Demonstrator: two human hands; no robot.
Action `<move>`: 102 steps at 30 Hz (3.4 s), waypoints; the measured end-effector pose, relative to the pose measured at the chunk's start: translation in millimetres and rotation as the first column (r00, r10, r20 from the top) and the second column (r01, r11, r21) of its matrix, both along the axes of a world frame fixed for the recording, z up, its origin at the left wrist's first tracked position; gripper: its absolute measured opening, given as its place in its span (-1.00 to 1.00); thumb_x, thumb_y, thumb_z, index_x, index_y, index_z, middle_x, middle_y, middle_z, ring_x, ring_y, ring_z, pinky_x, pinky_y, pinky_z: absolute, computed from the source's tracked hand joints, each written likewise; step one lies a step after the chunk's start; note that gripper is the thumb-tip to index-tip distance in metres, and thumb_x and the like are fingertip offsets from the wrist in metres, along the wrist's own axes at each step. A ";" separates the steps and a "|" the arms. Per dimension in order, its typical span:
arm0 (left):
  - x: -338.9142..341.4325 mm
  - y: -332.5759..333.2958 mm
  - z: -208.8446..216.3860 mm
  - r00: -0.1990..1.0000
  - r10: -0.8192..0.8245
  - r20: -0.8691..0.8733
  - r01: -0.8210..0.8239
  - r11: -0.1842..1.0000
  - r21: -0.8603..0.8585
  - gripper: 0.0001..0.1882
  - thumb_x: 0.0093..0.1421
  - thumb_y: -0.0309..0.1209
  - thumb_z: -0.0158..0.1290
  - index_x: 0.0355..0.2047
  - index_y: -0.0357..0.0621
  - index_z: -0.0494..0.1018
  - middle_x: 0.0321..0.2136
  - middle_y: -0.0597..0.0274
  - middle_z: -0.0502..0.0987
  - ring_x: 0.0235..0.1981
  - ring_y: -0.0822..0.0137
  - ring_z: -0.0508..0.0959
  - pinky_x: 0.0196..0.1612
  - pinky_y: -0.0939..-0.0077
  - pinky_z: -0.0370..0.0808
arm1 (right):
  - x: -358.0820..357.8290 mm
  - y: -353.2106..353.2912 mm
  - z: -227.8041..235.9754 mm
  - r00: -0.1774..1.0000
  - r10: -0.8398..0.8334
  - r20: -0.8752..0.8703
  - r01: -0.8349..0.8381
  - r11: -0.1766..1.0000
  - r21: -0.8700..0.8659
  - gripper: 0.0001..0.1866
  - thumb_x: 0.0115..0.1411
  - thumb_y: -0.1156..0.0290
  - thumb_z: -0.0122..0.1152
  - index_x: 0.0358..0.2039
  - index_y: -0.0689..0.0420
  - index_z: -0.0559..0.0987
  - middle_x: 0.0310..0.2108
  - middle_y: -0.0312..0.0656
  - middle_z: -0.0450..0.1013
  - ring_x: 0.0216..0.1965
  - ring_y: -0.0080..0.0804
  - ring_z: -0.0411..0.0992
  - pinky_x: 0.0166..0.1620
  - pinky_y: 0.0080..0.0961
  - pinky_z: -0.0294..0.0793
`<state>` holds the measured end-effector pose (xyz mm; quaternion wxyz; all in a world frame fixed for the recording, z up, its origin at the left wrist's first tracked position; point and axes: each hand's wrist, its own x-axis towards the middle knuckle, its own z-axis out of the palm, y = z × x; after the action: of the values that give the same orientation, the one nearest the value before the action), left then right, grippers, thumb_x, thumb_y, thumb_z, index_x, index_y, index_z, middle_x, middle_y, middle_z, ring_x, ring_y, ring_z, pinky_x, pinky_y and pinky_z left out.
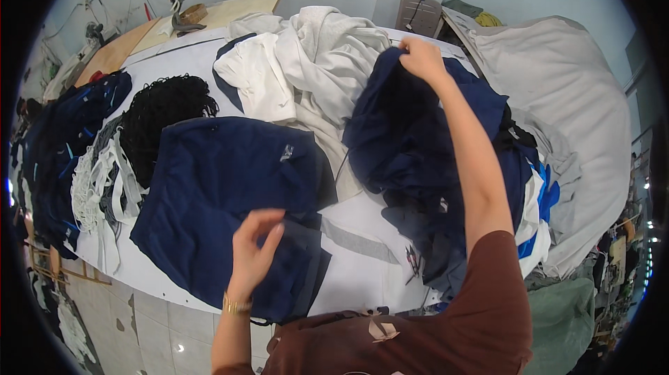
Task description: Inspecting and sorting various garments on a large work table in a textile environment.
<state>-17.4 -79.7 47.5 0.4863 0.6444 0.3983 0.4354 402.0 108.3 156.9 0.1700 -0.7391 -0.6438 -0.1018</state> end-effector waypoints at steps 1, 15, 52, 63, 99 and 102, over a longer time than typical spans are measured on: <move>13.6 12.7 12.1 0.999 0.011 -0.030 -0.008 0.995 0.102 -0.81 0.11 -0.57 0.11 -0.23 -0.21 0.50 -0.25 0.21 0.55 -0.25 0.43 0.54 -0.15 0.60 0.45 | -13.9 -13.3 22.1 0.998 0.058 0.035 -0.060 0.996 0.061 -0.69 -0.08 0.39 0.02 -0.28 0.07 0.59 -0.30 0.00 0.53 -0.18 -0.03 0.49 -0.03 -0.13 0.37; 89.6 71.5 131.5 0.996 -0.041 0.075 -0.003 0.861 0.509 -0.54 -0.03 -0.63 0.07 -0.06 -0.18 0.29 -0.22 0.03 0.48 -0.25 0.19 0.56 -0.17 0.45 0.47 | -153.2 -217.7 193.6 0.959 0.244 -0.142 -0.184 0.922 0.340 -0.79 -0.13 0.54 0.07 -0.41 0.27 0.54 -0.55 0.02 0.47 -0.45 -0.24 0.47 -0.30 -0.37 0.44; -31.8 -57.8 -61.9 0.299 0.409 -0.862 0.190 0.860 0.474 -0.82 -0.02 -0.32 0.18 -0.45 -0.14 0.52 -0.24 0.19 0.50 -0.21 0.21 0.38 -0.24 0.37 0.28 | -240.7 -219.1 -207.7 0.194 -0.014 -0.981 -0.378 0.922 -0.088 -0.70 0.11 0.21 0.26 -0.46 0.24 0.59 -0.60 -0.09 0.52 -0.53 -0.39 0.52 -0.42 -0.50 0.43; -38.2 -58.0 -87.1 0.213 0.398 -0.893 -0.090 0.918 0.387 -0.70 0.00 -0.16 0.18 -0.60 -0.17 0.59 -0.09 0.07 0.48 0.05 0.02 0.32 -0.08 0.12 0.37 | -257.5 -233.5 -227.8 -0.336 -0.403 -0.851 -0.528 0.829 -0.184 -0.82 0.19 0.32 0.19 -0.35 0.17 0.47 -0.59 -0.30 0.39 -0.64 -0.55 0.38 -0.54 -0.56 0.45; -40.0 -175.4 -78.3 0.534 0.080 -0.841 0.372 0.871 0.320 -0.91 -0.05 -0.45 0.15 -0.51 0.10 0.50 -0.39 0.50 0.45 0.08 0.32 0.37 0.19 -0.03 -0.08 | -221.3 -348.6 -187.6 0.808 0.442 -0.390 -0.586 0.527 -0.616 -0.62 -0.16 0.35 0.43 -0.38 0.27 0.48 0.27 0.13 -0.01 0.19 -0.01 0.17 -0.11 -0.32 0.54; -43.7 -178.8 -77.1 0.503 0.072 -0.861 0.366 0.885 0.288 -0.91 -0.05 -0.45 0.16 -0.51 0.08 0.50 -0.40 0.47 0.44 0.09 0.31 0.37 0.18 -0.02 -0.07 | -226.1 -359.8 -191.3 0.807 0.465 -0.363 -0.589 0.606 -0.534 -0.60 -0.17 0.34 0.44 -0.35 0.30 0.53 0.11 0.16 0.23 0.12 0.01 0.26 -0.18 -0.33 0.57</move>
<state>-61.1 -258.5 -29.6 0.1063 0.8971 0.4182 0.0949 175.9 -251.5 -34.4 -0.0025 -0.5340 -0.8102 0.2418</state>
